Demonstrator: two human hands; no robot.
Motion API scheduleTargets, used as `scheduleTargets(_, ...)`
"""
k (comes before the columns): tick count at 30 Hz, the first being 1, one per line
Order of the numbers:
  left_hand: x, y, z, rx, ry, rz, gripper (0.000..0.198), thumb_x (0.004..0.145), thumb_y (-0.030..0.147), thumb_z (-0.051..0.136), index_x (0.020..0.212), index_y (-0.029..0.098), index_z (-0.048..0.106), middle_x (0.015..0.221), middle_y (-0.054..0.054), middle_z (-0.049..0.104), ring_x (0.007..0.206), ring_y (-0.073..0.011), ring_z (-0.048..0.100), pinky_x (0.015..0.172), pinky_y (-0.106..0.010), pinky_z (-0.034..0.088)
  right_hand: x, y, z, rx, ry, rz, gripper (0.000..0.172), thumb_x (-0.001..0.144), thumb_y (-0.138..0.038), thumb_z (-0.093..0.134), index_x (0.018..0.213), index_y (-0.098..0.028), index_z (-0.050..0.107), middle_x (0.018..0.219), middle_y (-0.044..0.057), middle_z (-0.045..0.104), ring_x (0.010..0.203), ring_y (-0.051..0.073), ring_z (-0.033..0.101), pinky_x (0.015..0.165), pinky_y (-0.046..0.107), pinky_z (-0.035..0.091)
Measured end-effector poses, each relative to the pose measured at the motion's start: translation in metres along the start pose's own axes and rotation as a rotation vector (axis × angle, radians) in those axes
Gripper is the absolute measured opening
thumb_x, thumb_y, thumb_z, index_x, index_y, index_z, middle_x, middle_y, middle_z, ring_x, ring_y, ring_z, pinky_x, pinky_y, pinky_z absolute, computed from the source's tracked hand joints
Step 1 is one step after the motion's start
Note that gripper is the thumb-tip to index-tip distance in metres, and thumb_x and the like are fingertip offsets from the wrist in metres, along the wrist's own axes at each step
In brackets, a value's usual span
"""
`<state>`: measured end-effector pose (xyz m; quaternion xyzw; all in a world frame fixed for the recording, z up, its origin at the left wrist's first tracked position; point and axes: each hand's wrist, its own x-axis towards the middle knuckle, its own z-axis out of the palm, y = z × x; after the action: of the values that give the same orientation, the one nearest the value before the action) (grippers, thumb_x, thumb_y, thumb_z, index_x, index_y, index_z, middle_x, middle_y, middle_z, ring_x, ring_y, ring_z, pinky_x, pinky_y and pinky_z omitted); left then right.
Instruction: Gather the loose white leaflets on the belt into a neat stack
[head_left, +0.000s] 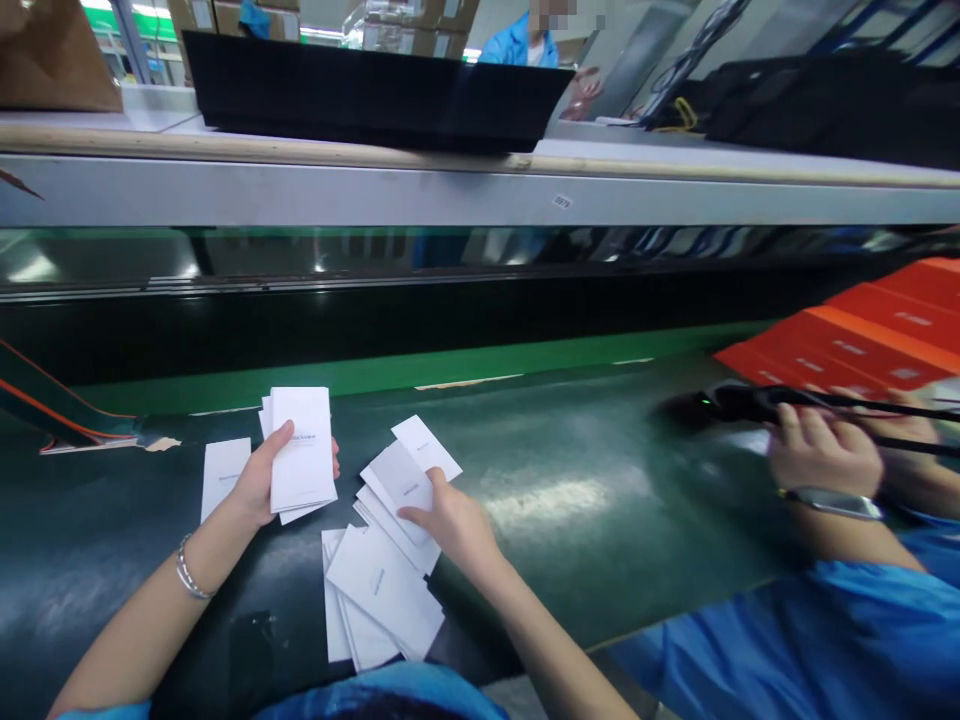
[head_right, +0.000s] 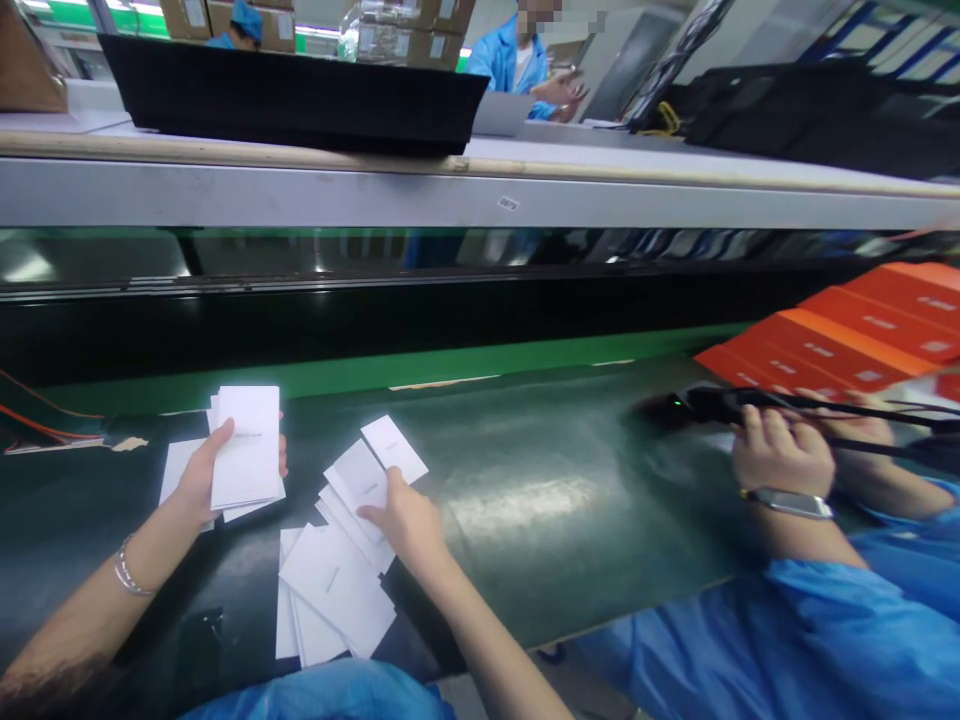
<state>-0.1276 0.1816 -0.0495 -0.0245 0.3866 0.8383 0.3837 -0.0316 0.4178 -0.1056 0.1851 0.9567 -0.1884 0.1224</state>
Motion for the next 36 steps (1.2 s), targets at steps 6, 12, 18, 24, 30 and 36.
scheduleTargets(6, 0.0, 0.0, -0.001, 0.005, -0.061, 0.015, 0.062, 0.058, 0.051, 0.075, 0.099, 0.008, 0.058, 0.089, -0.013, 0.06, 0.074, -0.0239, 0.059, 0.066, -0.033, 0.05, 0.013, 0.017, -0.037, 0.708, 0.021, -0.164, 0.03, 0.072, -0.033, 0.061, 0.092, -0.012, 0.057, 0.09, 0.006, 0.061, 0.08, 0.016, 0.058, 0.071, 0.026, 0.045)
scheduleTargets(12, 0.004, -0.003, -0.004, -0.035, -0.027, -0.039, 0.06, 0.058, 0.05, 0.075, 0.095, 0.006, 0.06, 0.089, -0.013, 0.061, 0.078, -0.0231, 0.059, 0.07, -0.033, 0.049, 0.013, -0.038, -0.092, 1.152, 0.128, -0.345, 0.043, 0.061, -0.042, 0.074, 0.088, -0.011, 0.061, 0.075, 0.005, 0.06, 0.063, 0.011, 0.056, 0.056, 0.02, 0.045)
scheduleTargets(18, 0.011, -0.016, -0.005, -0.008, 0.038, -0.06, 0.082, 0.039, 0.054, 0.084, 0.102, 0.007, 0.059, 0.09, -0.015, 0.063, 0.082, -0.0264, 0.06, 0.071, -0.033, 0.051, 0.023, -0.109, -0.075, 0.934, 0.027, -0.584, 0.033, 0.073, -0.037, 0.065, 0.094, -0.012, 0.064, 0.086, 0.004, 0.062, 0.074, 0.011, 0.058, 0.063, 0.018, 0.046)
scheduleTargets(24, 0.017, -0.026, -0.013, 0.069, -0.119, -0.063, 0.086, 0.049, 0.073, 0.069, 0.098, 0.003, 0.061, 0.082, -0.018, 0.061, 0.071, -0.0263, 0.06, 0.06, -0.034, 0.051, 0.023, -0.117, -0.063, 0.737, 0.041, -0.575, 0.03, 0.078, -0.037, 0.061, 0.098, -0.014, 0.064, 0.088, 0.002, 0.063, 0.07, 0.009, 0.058, 0.061, 0.018, 0.045)
scheduleTargets(30, 0.016, -0.025, -0.012, 0.02, -0.163, -0.094, 0.079, 0.05, 0.067, 0.072, 0.096, 0.004, 0.063, 0.082, -0.016, 0.061, 0.071, -0.024, 0.06, 0.06, -0.031, 0.051, 0.022, -0.118, -0.056, 0.603, 0.134, -0.626, 0.025, 0.081, -0.037, 0.059, 0.095, -0.017, 0.064, 0.089, 0.002, 0.061, 0.079, 0.012, 0.056, 0.074, 0.024, 0.045)
scheduleTargets(36, 0.003, -0.015, 0.001, 0.039, -0.044, -0.094, 0.046, 0.054, 0.035, 0.077, 0.085, 0.003, 0.065, 0.082, -0.014, 0.06, 0.073, -0.0224, 0.059, 0.065, -0.031, 0.051, 0.031, -0.103, -0.065, 0.278, 0.665, -0.607, 0.029, 0.082, -0.037, 0.06, 0.096, -0.012, 0.059, 0.097, 0.009, 0.056, 0.096, 0.018, 0.048, 0.084, 0.031, 0.041)
